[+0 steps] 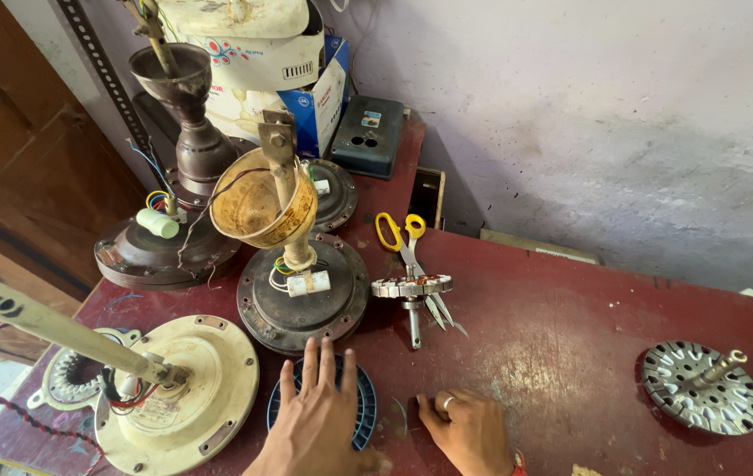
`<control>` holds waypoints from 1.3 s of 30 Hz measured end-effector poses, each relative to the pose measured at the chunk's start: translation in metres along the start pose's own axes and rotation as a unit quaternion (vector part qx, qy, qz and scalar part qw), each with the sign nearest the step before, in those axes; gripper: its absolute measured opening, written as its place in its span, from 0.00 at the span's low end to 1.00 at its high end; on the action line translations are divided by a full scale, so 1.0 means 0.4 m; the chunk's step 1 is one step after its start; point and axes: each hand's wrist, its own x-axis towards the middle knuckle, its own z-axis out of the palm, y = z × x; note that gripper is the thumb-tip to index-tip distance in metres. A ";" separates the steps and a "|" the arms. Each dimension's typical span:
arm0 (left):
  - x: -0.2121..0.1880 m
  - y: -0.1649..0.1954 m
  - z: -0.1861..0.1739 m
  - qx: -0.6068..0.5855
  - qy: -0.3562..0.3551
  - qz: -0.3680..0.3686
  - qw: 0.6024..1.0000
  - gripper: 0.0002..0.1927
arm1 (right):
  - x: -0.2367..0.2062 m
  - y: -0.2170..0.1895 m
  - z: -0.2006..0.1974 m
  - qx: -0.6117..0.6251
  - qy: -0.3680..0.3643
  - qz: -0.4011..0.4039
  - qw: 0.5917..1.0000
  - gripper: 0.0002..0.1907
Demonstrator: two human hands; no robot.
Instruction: The person winds copper wire onto a blue plastic spool using a manual winding tool. They repeatedly wrap the wire around the spool, adjust the tool, and trim excess wire with yellow-handled scissors. The work is performed at a red workbench with several disassembled ceiling fan motors and parts nearby.
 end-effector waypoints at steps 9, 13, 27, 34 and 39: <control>-0.014 -0.003 -0.016 -0.076 0.088 0.071 0.991 0.61 | 0.062 -0.075 -0.019 0.032 0.024 -0.111 0.993 0.17; -0.018 -0.015 -0.047 0.008 0.127 0.231 0.965 0.53 | 0.062 -0.095 -0.037 0.029 0.046 -0.131 0.990 0.17; -0.003 0.021 -0.056 -0.126 0.109 0.138 0.976 0.59 | 0.057 -0.080 -0.028 0.049 0.008 -0.138 0.989 0.12; 0.004 -0.005 -0.040 -0.052 0.058 0.287 0.955 0.50 | 0.052 -0.073 -0.022 0.063 -0.023 -0.129 0.989 0.10; 0.016 0.017 -0.024 -0.131 0.096 0.190 0.968 0.52 | 0.052 -0.078 -0.035 0.081 -0.014 -0.135 0.987 0.12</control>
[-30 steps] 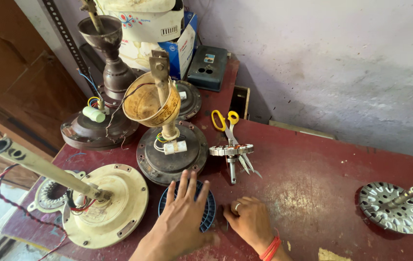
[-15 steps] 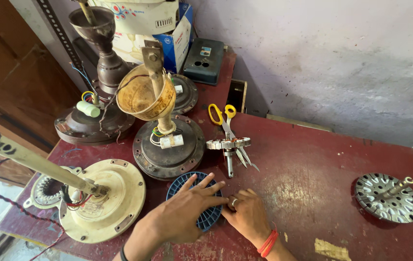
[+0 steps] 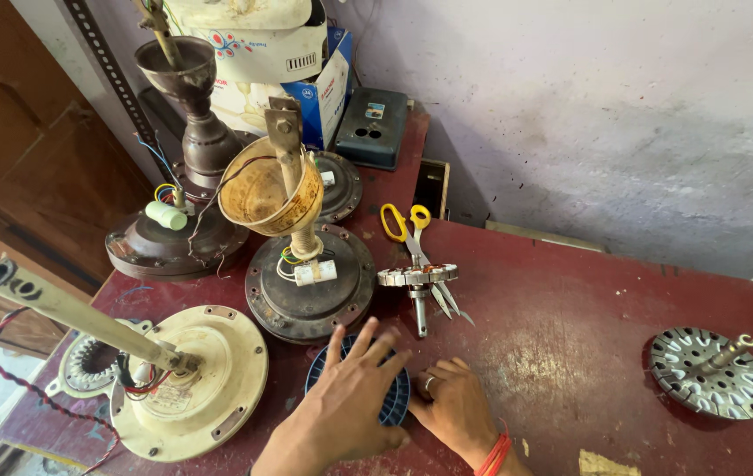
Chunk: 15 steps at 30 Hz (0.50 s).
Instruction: The person winds copper wire onto a blue plastic spool using a manual winding tool. They repeatedly wrap the wire around the spool, adjust the tool, and trim excess wire with yellow-handled scissors. The work is performed at a red workbench with several disassembled ceiling fan motors and parts nearby.
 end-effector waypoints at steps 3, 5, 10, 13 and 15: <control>0.005 -0.006 0.001 0.025 -0.044 0.073 0.996 0.43 | 0.004 -0.004 -0.001 -0.009 0.003 0.002 1.000 0.09; 0.003 -0.009 0.006 0.011 0.011 0.082 0.996 0.45 | 0.004 -0.006 0.000 -0.010 -0.005 0.011 1.000 0.09; 0.001 -0.018 0.032 0.042 -0.051 -0.034 0.997 0.48 | 0.000 -0.007 -0.001 0.010 0.024 -0.016 1.000 0.12; -0.004 -0.029 0.039 0.072 -0.005 0.166 0.984 0.39 | 0.001 -0.007 0.001 -0.023 -0.043 0.021 0.999 0.16; -0.010 -0.022 0.054 0.055 0.102 0.102 0.988 0.48 | 0.000 -0.005 0.002 -0.012 -0.017 0.015 1.000 0.15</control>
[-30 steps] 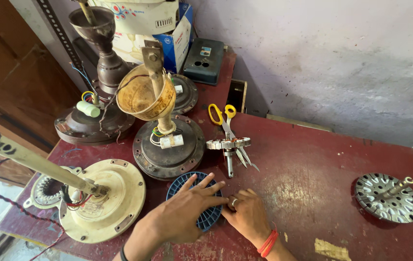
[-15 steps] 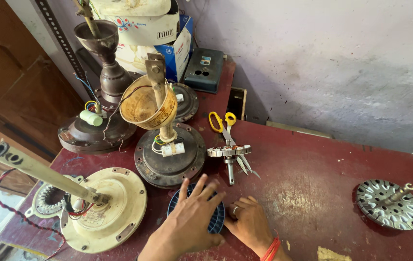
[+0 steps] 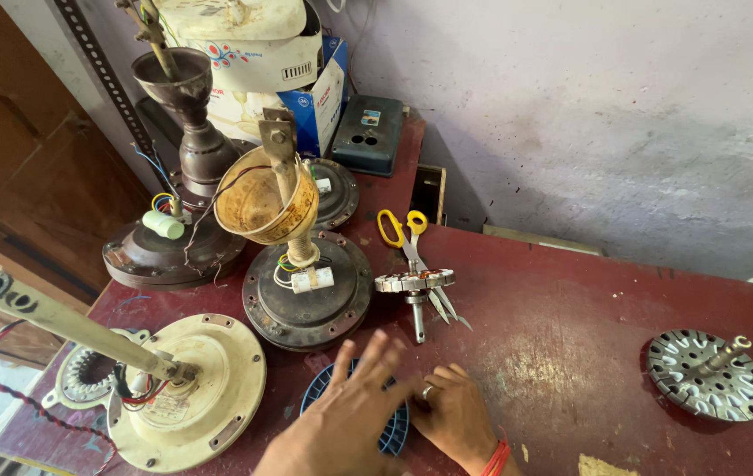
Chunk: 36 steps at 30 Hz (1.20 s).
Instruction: The person winds copper wire onto a blue plastic spool using a manual winding tool. They repeatedly wrap the wire around the spool, adjust the tool, and trim excess wire with yellow-handled scissors. The work is performed at a red workbench with several disassembled ceiling fan motors and parts nearby.
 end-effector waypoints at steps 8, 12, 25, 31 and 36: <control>-0.005 -0.018 0.032 0.026 -0.192 0.037 0.980 0.17 | -0.013 -0.005 -0.003 0.058 0.047 -0.089 0.993 0.11; -0.013 -0.036 0.063 0.000 -0.153 0.000 0.988 0.23 | -0.011 -0.025 -0.020 0.081 0.108 -0.125 0.983 0.09; -0.003 -0.056 -0.053 -0.165 -0.105 0.006 0.981 0.23 | -0.021 0.017 0.004 -0.036 0.168 -0.060 0.983 0.21; 0.332 -0.075 -0.089 -0.188 0.292 0.029 0.937 0.07 | 0.001 -0.005 -0.011 -0.069 0.181 -0.014 0.981 0.11; 0.497 -0.200 -0.024 -0.300 0.282 -0.116 0.904 0.10 | 0.024 -0.031 -0.027 -0.078 0.190 0.030 0.978 0.09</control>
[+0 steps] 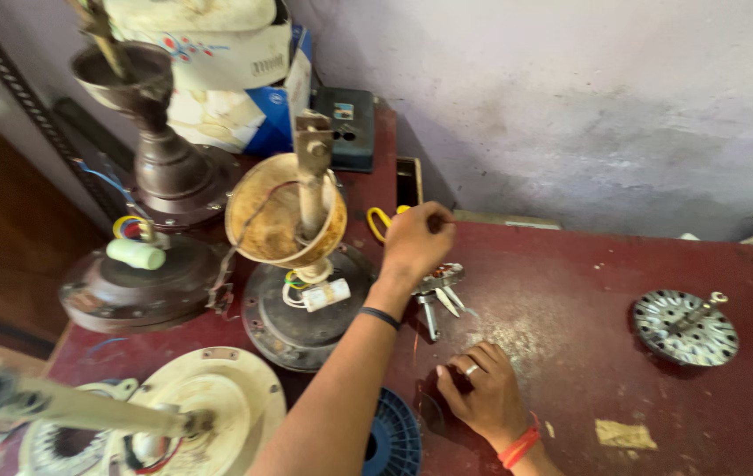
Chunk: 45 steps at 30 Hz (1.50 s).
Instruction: The person winds copper wire onto a blue plastic spool using a manual winding tool. They repeatedly wrap the wire around the spool, adjust the tool, and trim excess wire with yellow-handled scissors. The work is performed at a red workbench with several disassembled ceiling fan motors and parts nearby.
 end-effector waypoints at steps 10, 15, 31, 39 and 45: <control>0.021 -0.118 0.014 0.066 0.007 -0.024 0.998 0.09 | -0.005 0.015 0.004 0.036 -0.008 0.015 0.999 0.07; 0.038 -0.119 0.021 0.185 0.044 0.000 0.982 0.09 | -0.007 0.017 0.004 0.082 0.009 0.013 0.996 0.06; 0.045 -0.126 -0.022 0.261 0.105 0.040 0.959 0.08 | 0.353 0.034 -0.010 0.145 -0.168 -0.068 0.973 0.17; 0.046 -0.122 -0.017 0.272 0.075 0.022 0.959 0.08 | 0.353 0.032 -0.004 0.201 -0.120 -0.073 0.970 0.08; 0.041 -0.117 -0.027 0.279 0.084 0.039 0.956 0.08 | 0.359 0.021 -0.034 0.209 -0.120 -0.083 0.967 0.07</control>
